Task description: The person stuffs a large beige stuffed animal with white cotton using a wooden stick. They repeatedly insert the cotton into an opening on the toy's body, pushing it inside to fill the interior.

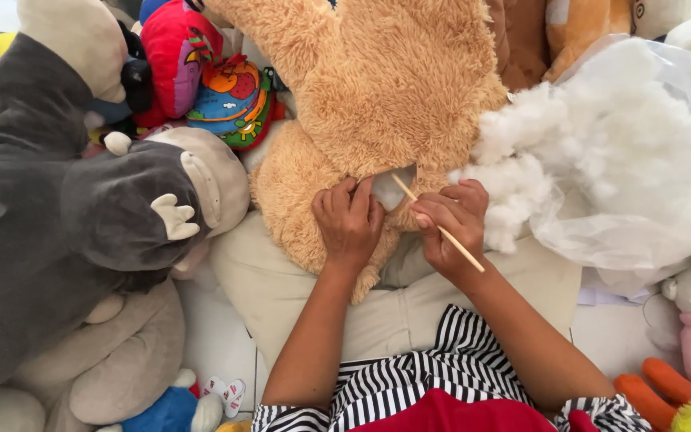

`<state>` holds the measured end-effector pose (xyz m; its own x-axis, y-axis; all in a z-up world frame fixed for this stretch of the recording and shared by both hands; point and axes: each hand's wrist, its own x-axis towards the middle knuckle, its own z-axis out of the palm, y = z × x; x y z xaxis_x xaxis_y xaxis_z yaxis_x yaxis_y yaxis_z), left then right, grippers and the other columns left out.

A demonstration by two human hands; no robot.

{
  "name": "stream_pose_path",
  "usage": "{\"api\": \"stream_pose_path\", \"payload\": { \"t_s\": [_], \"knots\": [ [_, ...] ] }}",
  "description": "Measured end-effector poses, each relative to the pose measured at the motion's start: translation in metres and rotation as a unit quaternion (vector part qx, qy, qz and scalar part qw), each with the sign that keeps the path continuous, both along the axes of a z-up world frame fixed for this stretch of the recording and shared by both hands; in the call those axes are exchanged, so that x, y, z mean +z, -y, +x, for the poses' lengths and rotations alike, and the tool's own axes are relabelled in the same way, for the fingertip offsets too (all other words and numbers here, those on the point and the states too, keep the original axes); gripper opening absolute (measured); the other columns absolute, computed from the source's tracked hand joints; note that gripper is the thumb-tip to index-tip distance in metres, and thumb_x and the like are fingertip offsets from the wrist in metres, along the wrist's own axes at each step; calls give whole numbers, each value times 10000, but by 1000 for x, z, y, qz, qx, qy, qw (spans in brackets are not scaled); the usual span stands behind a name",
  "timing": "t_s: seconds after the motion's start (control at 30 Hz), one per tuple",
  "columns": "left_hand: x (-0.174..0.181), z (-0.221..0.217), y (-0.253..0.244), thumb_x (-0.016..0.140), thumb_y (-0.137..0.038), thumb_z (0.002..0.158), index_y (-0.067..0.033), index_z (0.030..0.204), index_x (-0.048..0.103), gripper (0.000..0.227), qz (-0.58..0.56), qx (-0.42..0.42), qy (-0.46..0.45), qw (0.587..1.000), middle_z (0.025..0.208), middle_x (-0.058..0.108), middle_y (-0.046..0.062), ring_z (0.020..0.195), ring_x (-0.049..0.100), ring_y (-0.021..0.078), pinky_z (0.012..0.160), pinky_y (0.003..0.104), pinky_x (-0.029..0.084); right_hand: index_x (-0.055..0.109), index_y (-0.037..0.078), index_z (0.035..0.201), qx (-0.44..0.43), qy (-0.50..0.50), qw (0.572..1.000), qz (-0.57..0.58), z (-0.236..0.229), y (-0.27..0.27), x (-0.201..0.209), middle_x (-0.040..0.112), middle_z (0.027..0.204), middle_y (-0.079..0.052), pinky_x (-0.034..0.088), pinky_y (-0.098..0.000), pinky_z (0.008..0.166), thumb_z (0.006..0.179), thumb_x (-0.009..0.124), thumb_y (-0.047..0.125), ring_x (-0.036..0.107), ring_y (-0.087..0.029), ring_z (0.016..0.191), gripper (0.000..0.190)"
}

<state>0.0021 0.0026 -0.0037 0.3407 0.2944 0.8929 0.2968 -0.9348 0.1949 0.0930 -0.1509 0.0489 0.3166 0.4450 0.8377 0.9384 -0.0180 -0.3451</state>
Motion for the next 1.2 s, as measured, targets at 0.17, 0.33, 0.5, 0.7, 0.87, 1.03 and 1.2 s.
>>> {"api": "stream_pose_path", "payload": {
  "t_s": [0.17, 0.33, 0.5, 0.7, 0.87, 1.03, 1.2],
  "knots": [
    [4, -1, 2, 664, -121, 836, -113, 1075, 737, 250, 1, 0, -1, 1000, 1009, 599, 93, 826, 611, 259, 878, 438, 475, 770, 163, 983, -6, 31, 999, -21, 10, -14, -20, 742, 937, -4, 376, -461, 1043, 1071, 586, 372, 578, -244, 916, 292],
    [6, -2, 2, 671, -118, 826, -109, 1074, 733, 255, -1, -1, -5, 1000, 1005, 598, 95, 829, 616, 265, 874, 443, 477, 752, 159, 982, 36, 3, 999, -32, 16, -15, -25, 732, 940, -19, 369, -467, 1049, 1073, 584, 340, 587, -252, 935, 263],
    [8, -2, 3, 664, -123, 841, -119, 1069, 735, 239, -4, 3, -2, 1000, 1000, 593, 83, 813, 602, 251, 874, 430, 472, 761, 162, 992, 22, -1, 1000, -18, 8, -6, -3, 742, 962, -2, 413, -434, 977, 1085, 549, 350, 560, -253, 895, 298],
    [6, -2, 3, 660, -134, 860, -114, 1084, 728, 235, -4, -5, -4, 1000, 1016, 597, 94, 834, 609, 262, 878, 438, 473, 725, 173, 965, 24, 27, 998, -50, 10, -24, -32, 726, 948, -8, 418, -433, 964, 1085, 556, 344, 592, -237, 902, 269],
    [7, -2, 2, 650, -143, 865, -127, 1086, 733, 236, -6, -2, -5, 1000, 1013, 593, 85, 824, 598, 251, 881, 428, 468, 724, 158, 939, 20, 33, 999, -32, 4, -19, -7, 721, 910, -5, 441, -428, 902, 1082, 558, 307, 577, -246, 855, 265],
    [5, -3, 2, 651, -161, 869, -131, 1074, 739, 226, -5, -6, -8, 1000, 1011, 596, 79, 827, 599, 245, 876, 424, 470, 745, 153, 931, -5, 45, 999, -3, -10, -12, -3, 717, 889, -16, 470, -429, 815, 1064, 562, 323, 555, -262, 809, 283],
    [-2, 0, -2, 646, -221, 893, -134, 1085, 741, 231, 9, -2, -13, 1000, 1039, 601, 93, 851, 603, 267, 864, 446, 469, 741, 144, 942, 30, -5, 1000, 5, -7, -23, -21, 722, 893, -28, 483, -413, 777, 1055, 583, 272, 591, -273, 793, 233]
  ]
}}
